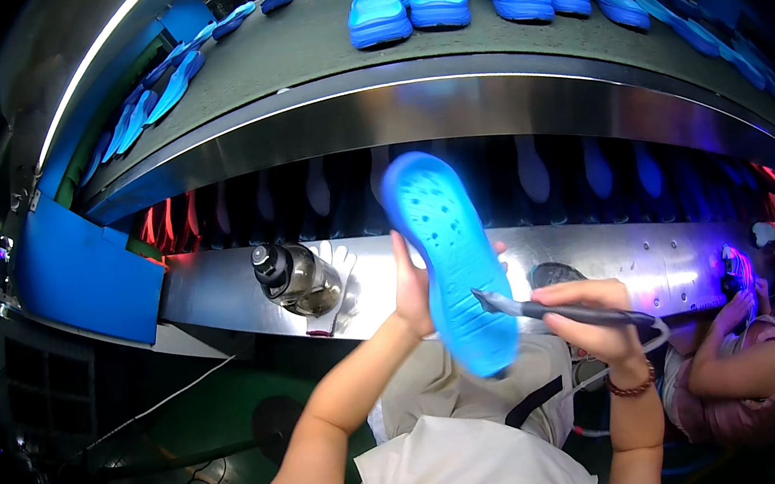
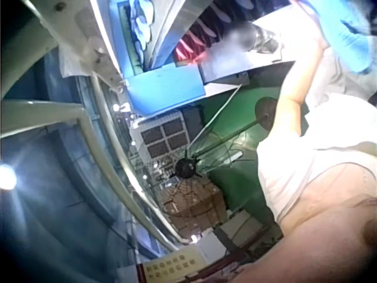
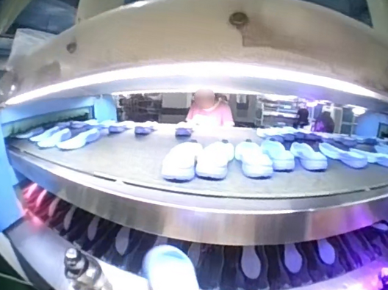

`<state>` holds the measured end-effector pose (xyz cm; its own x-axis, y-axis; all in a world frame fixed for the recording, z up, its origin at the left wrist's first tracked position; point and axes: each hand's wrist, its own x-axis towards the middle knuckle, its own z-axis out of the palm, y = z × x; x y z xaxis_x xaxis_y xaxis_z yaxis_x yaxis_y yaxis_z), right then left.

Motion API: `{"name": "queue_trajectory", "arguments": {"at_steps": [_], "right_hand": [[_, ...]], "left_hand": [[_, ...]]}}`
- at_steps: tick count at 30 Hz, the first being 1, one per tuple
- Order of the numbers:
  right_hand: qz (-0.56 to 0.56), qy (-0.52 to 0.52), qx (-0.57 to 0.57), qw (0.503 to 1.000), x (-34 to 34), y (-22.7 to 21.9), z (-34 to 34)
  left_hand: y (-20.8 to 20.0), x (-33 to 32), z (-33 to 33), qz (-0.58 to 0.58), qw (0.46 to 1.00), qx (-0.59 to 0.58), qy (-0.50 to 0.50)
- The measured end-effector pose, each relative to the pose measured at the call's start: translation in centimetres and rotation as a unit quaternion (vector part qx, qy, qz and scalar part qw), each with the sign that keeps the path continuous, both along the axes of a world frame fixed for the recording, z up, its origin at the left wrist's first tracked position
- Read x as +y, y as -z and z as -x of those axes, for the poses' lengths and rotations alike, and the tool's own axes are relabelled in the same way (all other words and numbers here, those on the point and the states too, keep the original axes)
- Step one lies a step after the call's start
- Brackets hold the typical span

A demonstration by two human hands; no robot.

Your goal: The person takes blue shoe soles from a conveyor belt and applies adhesive to the inner surface using a brush before returning them to the belt.

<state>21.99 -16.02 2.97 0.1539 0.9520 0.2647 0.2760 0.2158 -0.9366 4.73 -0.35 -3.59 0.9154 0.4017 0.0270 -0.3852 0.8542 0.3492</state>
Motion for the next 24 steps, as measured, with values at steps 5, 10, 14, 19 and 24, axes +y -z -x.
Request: {"name": "queue_trajectory", "arguments": {"at_steps": [5,10,14,19,24], "right_hand": [[-0.034,0.020,-0.055,0.998,2.8,1.7,1.8],[-0.090,-0.153,-0.215,0.960,-0.6,-0.9,4.2],[-0.053,-0.045,-0.054,0.996,0.5,-1.8,2.6],[-0.107,-0.154,-0.095,0.978,0.1,-2.7,3.9],[-0.071,-0.032,-0.046,0.996,-0.3,-0.2,1.7]], "left_hand": [[1.1,-1.3,-1.4,0.003,0.996,0.093,-0.014],[0.5,-0.1,0.2,0.010,0.997,0.040,-0.070],[-1.0,-1.2,0.0,-0.011,0.995,0.018,-0.094],[-2.7,-0.9,-0.3,-0.018,0.994,-0.059,-0.087],[-4.7,-0.3,0.4,-0.047,0.987,0.028,-0.148]]}}
